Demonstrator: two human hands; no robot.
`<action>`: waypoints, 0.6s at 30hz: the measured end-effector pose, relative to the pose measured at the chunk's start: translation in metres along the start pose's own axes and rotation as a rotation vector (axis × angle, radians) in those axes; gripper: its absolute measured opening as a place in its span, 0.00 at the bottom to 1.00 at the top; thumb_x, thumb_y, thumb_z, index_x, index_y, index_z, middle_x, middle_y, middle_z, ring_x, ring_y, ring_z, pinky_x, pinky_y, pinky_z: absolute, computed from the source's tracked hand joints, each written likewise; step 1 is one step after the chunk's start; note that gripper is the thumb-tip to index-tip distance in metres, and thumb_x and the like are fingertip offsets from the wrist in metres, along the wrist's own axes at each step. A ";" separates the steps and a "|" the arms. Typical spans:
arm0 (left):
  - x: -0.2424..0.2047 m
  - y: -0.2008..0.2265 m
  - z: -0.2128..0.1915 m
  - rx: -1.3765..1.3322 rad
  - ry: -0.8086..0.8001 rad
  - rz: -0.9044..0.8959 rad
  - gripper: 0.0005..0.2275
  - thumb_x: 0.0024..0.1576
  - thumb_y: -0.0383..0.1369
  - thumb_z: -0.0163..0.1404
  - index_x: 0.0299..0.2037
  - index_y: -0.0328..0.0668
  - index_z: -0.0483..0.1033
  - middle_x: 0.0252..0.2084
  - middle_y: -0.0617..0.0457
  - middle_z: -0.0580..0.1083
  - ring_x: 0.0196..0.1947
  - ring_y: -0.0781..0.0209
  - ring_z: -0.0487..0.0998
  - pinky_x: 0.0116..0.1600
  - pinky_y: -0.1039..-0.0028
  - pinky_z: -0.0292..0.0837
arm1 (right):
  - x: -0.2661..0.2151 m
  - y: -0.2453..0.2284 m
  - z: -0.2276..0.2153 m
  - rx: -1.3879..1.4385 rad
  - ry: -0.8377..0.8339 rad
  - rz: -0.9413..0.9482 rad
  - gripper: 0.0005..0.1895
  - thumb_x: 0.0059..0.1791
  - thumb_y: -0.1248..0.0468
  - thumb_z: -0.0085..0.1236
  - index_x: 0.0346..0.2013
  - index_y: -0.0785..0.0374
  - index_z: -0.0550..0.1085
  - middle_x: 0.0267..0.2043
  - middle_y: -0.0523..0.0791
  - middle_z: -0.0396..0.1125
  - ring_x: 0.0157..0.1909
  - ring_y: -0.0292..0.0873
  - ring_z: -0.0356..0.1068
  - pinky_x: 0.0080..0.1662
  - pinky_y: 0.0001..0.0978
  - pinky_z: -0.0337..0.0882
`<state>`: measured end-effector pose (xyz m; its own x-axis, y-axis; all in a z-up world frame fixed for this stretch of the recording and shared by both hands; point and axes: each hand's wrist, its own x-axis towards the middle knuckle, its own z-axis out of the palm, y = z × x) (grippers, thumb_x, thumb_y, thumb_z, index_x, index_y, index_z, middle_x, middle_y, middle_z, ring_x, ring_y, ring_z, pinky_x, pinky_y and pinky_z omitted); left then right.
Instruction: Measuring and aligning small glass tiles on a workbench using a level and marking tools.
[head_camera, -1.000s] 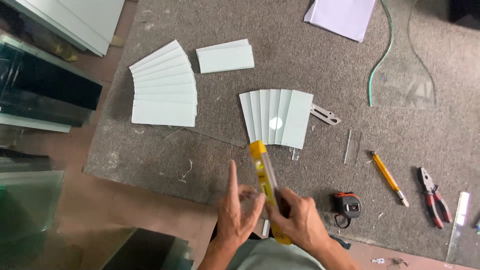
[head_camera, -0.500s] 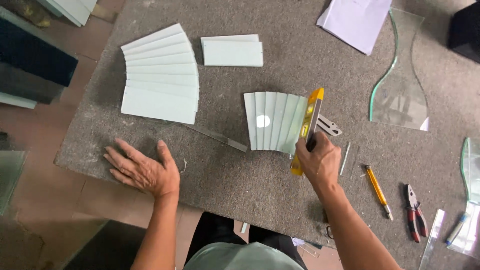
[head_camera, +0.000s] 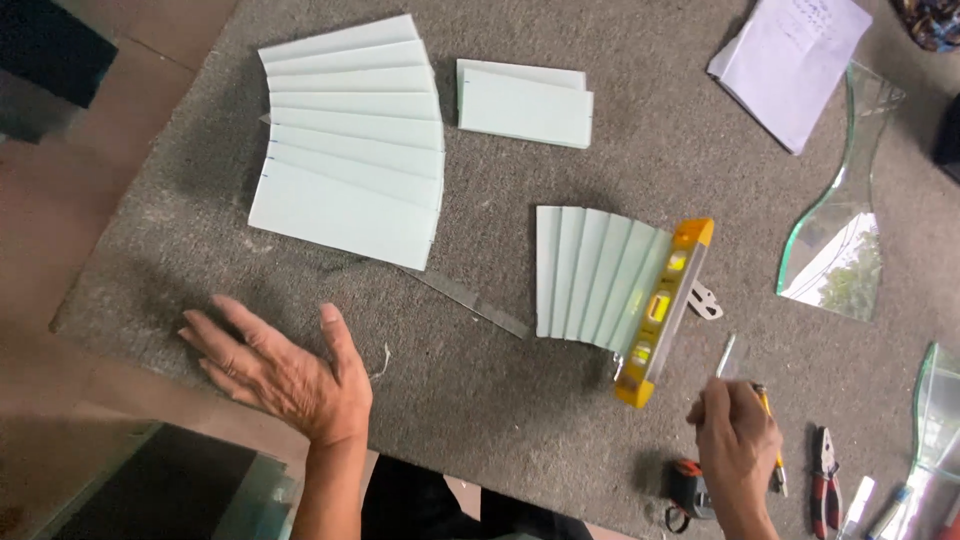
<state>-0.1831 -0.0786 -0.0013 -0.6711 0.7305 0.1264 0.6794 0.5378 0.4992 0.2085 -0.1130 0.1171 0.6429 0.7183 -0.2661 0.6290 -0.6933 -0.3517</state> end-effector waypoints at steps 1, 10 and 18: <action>0.001 -0.001 0.000 -0.003 -0.004 -0.016 0.42 0.75 0.64 0.35 0.88 0.39 0.42 0.89 0.32 0.43 0.90 0.32 0.39 0.89 0.33 0.38 | 0.003 0.021 0.011 -0.015 0.000 -0.009 0.24 0.63 0.59 0.48 0.25 0.63 0.77 0.23 0.46 0.71 0.24 0.40 0.64 0.31 0.41 0.63; -0.003 -0.007 -0.001 -0.102 -0.010 -0.040 0.40 0.79 0.56 0.38 0.89 0.33 0.39 0.92 0.37 0.41 0.94 0.34 0.39 0.97 0.36 0.39 | -0.012 0.051 0.069 -0.309 -0.112 0.098 0.32 0.60 0.38 0.51 0.30 0.65 0.72 0.22 0.49 0.65 0.31 0.44 0.63 0.36 0.44 0.63; -0.002 -0.004 -0.003 -0.059 -0.029 -0.037 0.41 0.77 0.59 0.37 0.89 0.34 0.40 0.91 0.35 0.43 0.93 0.32 0.41 0.95 0.34 0.41 | -0.022 -0.010 0.061 -0.129 -0.138 0.242 0.34 0.60 0.45 0.57 0.26 0.73 0.82 0.21 0.56 0.72 0.24 0.52 0.70 0.30 0.46 0.67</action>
<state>-0.1856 -0.0832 -0.0009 -0.6861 0.7228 0.0826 0.6349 0.5394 0.5531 0.1613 -0.1183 0.0720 0.7211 0.5261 -0.4509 0.5204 -0.8409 -0.1488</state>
